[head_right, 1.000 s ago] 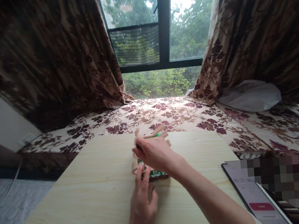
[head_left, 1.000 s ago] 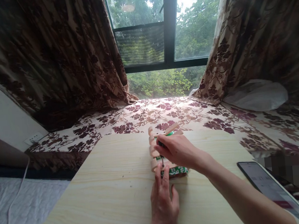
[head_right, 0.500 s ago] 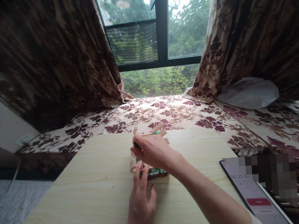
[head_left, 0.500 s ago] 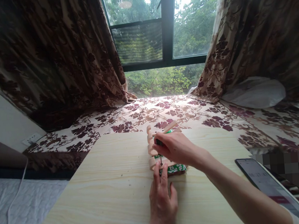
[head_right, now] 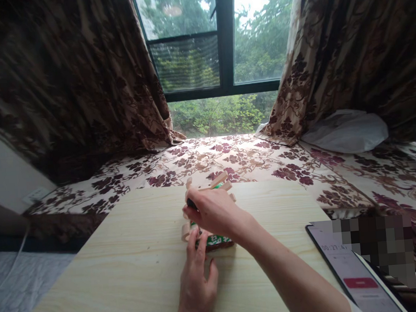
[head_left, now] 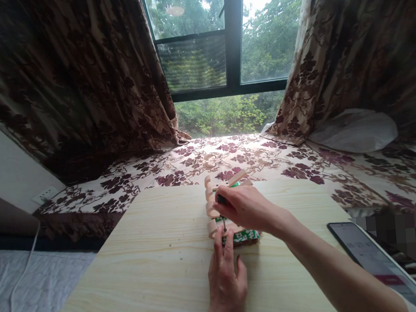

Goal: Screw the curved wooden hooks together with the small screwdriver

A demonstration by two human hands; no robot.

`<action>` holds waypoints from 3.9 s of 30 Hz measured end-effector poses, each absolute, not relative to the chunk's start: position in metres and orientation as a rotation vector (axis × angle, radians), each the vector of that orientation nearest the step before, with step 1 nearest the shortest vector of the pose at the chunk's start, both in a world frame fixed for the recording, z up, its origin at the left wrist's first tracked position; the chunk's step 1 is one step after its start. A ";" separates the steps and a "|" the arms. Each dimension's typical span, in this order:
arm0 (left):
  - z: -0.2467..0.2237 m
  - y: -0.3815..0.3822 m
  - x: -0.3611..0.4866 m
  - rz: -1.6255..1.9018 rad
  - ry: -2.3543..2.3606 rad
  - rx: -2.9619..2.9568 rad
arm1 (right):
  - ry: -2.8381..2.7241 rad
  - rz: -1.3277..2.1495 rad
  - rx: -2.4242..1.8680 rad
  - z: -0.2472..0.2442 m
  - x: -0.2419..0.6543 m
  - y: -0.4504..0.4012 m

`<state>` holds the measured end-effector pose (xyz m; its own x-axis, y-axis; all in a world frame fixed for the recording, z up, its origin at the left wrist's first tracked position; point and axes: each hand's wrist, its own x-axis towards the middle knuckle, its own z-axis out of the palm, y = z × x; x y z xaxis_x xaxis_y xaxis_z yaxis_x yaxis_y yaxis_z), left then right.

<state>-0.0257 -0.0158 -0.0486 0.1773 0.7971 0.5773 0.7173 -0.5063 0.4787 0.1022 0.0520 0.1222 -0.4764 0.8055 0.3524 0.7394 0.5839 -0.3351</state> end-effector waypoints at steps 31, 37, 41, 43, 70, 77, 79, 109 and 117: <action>-0.051 -0.015 -0.025 1.261 1.541 2.377 | -2.359 0.195 -1.213 0.124 0.103 0.051; -0.055 -0.015 -0.025 1.274 1.517 2.346 | -2.375 0.200 -1.201 0.125 0.103 0.048; -0.054 -0.016 -0.025 1.284 1.512 2.340 | -2.345 0.183 -1.246 0.120 0.101 0.051; -0.054 -0.016 -0.026 1.271 1.499 2.362 | -2.338 0.174 -1.264 0.120 0.101 0.052; -0.053 -0.016 -0.027 1.256 1.501 2.332 | -2.375 0.118 -1.252 0.122 0.102 0.050; -0.053 -0.016 -0.027 1.251 1.506 2.335 | -2.360 0.109 -1.283 0.121 0.101 0.053; -0.053 -0.016 -0.027 1.256 1.510 2.333 | -2.375 0.115 -1.258 0.123 0.101 0.052; -0.053 -0.016 -0.027 1.257 1.498 2.348 | -2.345 0.110 -1.282 0.120 0.099 0.053; -0.053 -0.015 -0.027 1.252 1.497 2.327 | -2.359 0.145 -1.247 0.123 0.101 0.048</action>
